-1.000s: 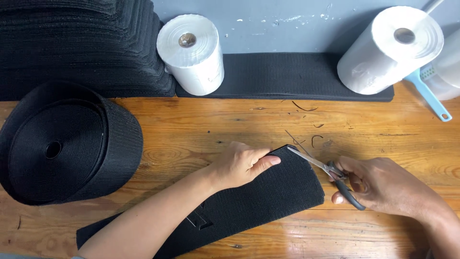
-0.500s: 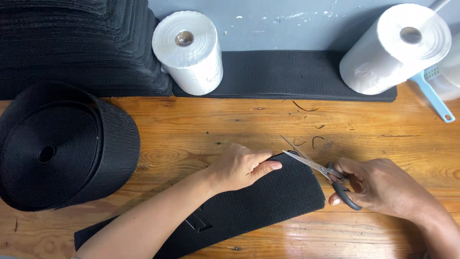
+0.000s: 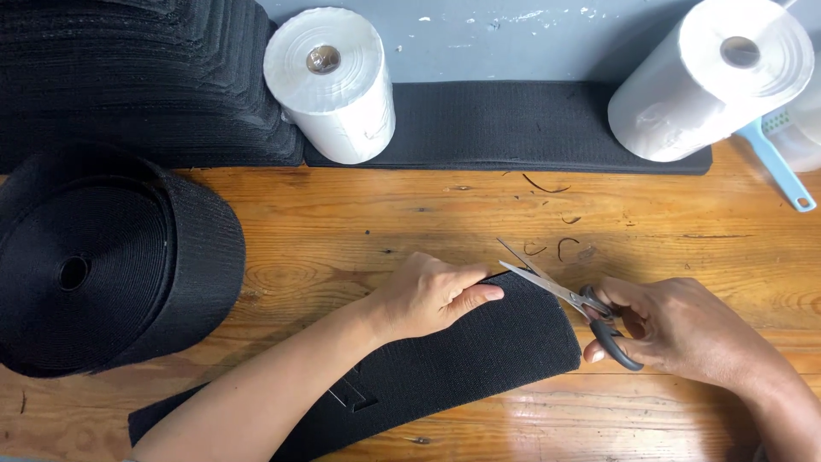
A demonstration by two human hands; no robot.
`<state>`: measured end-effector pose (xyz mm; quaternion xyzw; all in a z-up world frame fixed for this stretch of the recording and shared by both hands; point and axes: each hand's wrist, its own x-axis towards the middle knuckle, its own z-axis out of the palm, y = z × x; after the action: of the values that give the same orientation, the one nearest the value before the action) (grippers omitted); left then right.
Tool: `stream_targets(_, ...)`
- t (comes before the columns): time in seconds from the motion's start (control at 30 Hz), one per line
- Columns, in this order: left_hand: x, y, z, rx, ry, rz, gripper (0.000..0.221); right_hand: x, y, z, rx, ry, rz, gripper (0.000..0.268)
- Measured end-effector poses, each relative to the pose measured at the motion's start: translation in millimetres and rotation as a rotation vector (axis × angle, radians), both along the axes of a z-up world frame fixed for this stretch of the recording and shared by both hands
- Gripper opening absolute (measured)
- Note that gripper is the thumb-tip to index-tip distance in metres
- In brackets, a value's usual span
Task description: Trimming the edges of a black rectangular material using scissors
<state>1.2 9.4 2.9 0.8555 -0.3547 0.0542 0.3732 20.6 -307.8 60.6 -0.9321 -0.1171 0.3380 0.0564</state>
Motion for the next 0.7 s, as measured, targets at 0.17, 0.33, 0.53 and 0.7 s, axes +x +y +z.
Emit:
stream_targets(0.17, 0, -1, 1, 0.004, 0.009, -0.003, 0.033, 1, -5, -4, 0.027, -0.024, 0.021, 0.042)
stream_targets(0.33, 0, -1, 0, 0.003, 0.007, -0.01, 0.033, 1, -14, -13, 0.09, -0.068, 0.054, 0.05)
stream_targets(0.53, 0, -1, 0, 0.005, -0.045, 0.012, 0.039, 4, -21, -24, 0.156, -0.065, 0.022, 0.057)
stream_targets(0.7, 0, -2, -4, 0.059, -0.024, 0.011, 0.037, 4, -21, -24, 0.145, -0.112, 0.054, 0.054)
